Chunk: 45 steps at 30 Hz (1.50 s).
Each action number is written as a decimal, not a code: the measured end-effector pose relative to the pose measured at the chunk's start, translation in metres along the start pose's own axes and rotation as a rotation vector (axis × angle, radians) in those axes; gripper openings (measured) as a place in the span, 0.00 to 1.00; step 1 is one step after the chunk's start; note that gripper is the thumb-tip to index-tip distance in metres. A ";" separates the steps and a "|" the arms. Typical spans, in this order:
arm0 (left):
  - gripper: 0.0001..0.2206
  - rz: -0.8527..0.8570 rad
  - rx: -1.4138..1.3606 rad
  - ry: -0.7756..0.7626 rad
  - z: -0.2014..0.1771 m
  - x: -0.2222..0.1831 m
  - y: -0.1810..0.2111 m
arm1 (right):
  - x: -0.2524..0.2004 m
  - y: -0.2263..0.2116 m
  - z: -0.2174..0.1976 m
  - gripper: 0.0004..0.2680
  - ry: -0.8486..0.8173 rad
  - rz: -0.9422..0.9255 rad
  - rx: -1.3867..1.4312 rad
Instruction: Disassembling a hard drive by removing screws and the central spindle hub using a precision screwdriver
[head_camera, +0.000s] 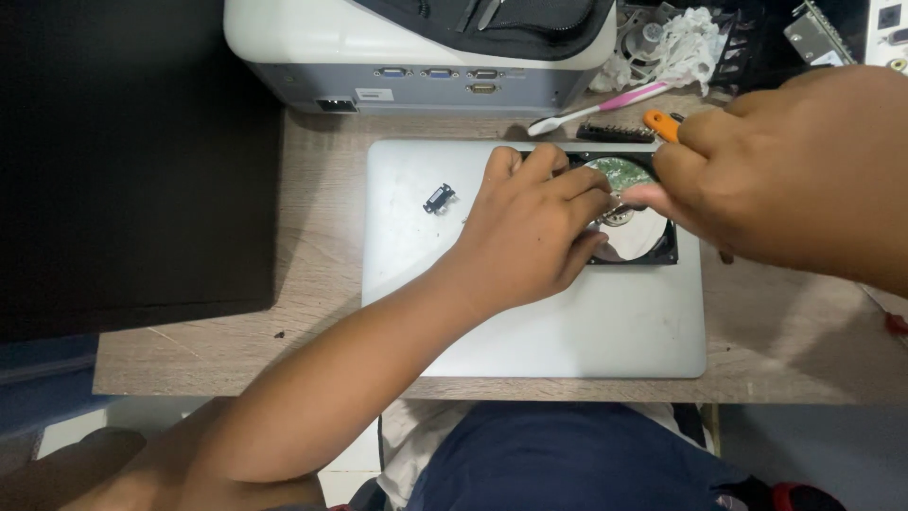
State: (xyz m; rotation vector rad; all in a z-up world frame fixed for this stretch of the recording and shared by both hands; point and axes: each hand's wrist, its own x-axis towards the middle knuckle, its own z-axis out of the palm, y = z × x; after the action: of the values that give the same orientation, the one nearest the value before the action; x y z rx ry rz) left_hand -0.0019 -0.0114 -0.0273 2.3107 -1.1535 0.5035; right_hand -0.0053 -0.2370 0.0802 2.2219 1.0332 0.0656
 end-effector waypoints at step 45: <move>0.34 0.195 0.264 -0.185 -0.018 -0.009 0.018 | 0.000 -0.062 0.093 0.23 1.117 0.303 1.207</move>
State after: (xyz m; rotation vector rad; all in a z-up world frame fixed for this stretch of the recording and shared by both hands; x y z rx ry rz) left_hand -0.0236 -0.0044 -0.0124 2.5247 -1.4899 0.5500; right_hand -0.0172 -0.2610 -0.0282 3.5442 1.4832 1.2170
